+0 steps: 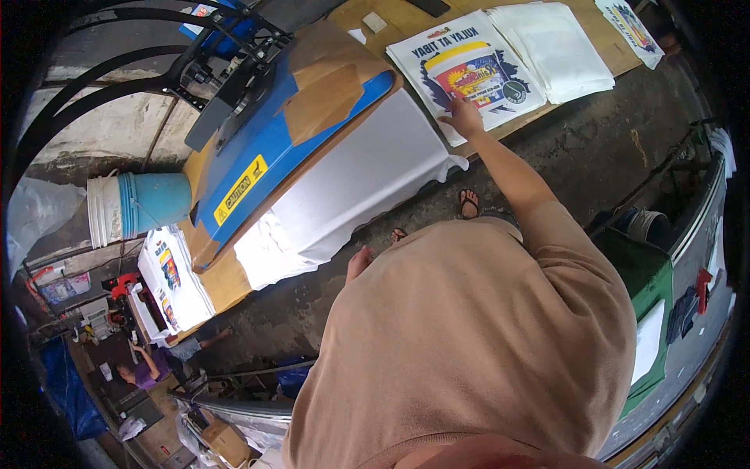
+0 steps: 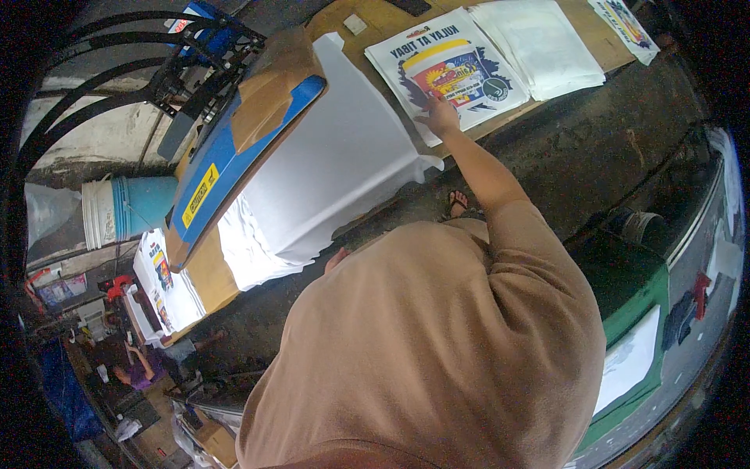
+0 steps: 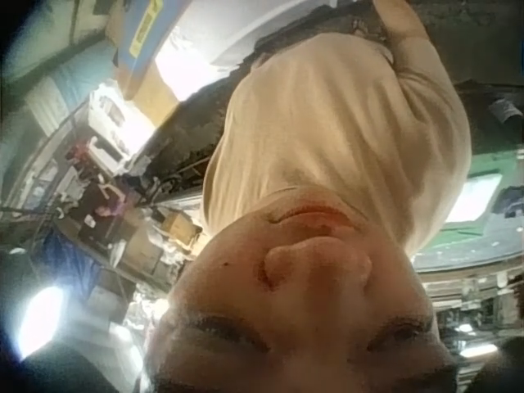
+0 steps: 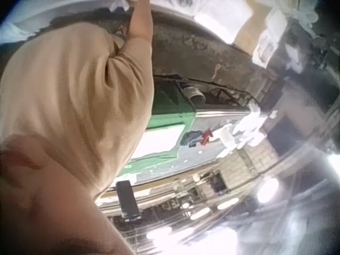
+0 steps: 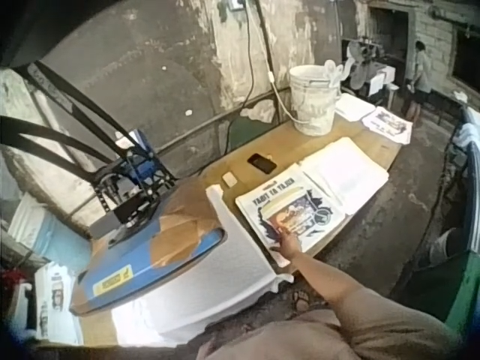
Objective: Operating a heat press machine to apply graphics to white t-shirts in a production environment.
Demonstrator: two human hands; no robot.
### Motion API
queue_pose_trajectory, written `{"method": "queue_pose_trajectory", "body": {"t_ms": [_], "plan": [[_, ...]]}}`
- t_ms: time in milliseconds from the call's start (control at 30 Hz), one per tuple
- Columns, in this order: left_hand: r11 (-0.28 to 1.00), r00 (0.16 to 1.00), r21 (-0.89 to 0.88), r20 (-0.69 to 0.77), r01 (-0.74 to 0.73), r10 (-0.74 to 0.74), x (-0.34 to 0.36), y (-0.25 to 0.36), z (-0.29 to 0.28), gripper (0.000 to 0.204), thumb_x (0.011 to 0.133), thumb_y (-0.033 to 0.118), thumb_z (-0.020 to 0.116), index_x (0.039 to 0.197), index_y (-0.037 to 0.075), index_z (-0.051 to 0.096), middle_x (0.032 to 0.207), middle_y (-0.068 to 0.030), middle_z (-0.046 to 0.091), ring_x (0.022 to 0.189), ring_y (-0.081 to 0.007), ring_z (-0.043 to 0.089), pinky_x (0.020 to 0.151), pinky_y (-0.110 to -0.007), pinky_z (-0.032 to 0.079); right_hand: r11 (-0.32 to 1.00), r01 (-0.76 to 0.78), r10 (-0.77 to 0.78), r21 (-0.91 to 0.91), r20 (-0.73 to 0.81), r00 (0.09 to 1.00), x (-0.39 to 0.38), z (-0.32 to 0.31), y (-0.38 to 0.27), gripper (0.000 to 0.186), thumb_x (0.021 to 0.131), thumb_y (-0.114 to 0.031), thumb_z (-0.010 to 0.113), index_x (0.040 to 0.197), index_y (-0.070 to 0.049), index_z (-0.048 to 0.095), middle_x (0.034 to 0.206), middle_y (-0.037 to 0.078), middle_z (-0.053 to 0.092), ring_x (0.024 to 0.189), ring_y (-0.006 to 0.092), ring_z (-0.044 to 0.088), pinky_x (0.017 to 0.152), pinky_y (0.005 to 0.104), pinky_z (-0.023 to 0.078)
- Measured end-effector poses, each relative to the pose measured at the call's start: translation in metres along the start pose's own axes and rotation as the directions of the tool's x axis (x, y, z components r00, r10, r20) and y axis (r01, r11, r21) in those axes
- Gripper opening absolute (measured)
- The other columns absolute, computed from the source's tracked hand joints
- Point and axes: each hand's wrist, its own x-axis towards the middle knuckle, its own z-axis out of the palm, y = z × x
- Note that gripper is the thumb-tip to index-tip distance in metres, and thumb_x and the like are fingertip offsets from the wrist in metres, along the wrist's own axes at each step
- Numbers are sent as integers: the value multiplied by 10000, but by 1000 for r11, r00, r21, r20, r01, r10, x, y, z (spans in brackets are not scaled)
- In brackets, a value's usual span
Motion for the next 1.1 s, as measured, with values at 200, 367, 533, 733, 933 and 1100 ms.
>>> {"method": "queue_pose_trajectory", "body": {"t_ms": [200,367,533,733,933,1100], "plan": [[915,951,362,304,-176,62,-23,43,133,349,905,392,541,929,50,610,700,3,562,593,-81,505,546,-234,406,991,38,-61,124,187,980,12,-15,7,248,704,-213,696,871,-31,674,892,170,634,815,294,623,761,360,494],[945,803,326,559,16,-207,-35,98,236,519,902,508,481,1094,34,570,857,-36,609,694,-126,558,664,-258,455,964,-42,-9,262,193,981,6,-82,-19,206,761,-208,657,888,-46,664,959,148,644,833,234,631,728,330,489],[965,578,11,799,261,-166,-46,120,325,704,899,604,364,1337,52,384,1319,-109,444,1184,-186,438,882,-337,435,204,-83,-12,975,88,996,-54,-232,-14,224,836,-141,561,1043,-56,570,884,35,585,814,127,571,712,265,478],[946,527,-320,796,-52,298,-73,152,359,722,904,401,522,1412,31,167,1358,-156,379,1227,-239,407,959,-381,411,148,-111,178,983,84,981,-141,-312,31,239,863,-121,499,1065,5,528,969,83,594,878,151,576,777,268,465],[791,690,-32,469,-611,552,-83,202,273,890,728,296,770,1348,10,199,1170,-205,506,1049,-255,526,879,-355,456,411,-191,280,892,76,957,-165,-256,7,449,896,-60,523,1330,-72,410,1017,82,595,888,105,560,778,236,455],[568,683,483,91,-667,725,-77,209,159,889,642,341,823,1287,12,308,1067,-218,556,944,-247,577,782,-323,491,610,-84,-4,788,109,994,-126,-178,-61,585,791,-11,663,1311,-111,417,968,71,586,768,80,541,574,195,402]]}}
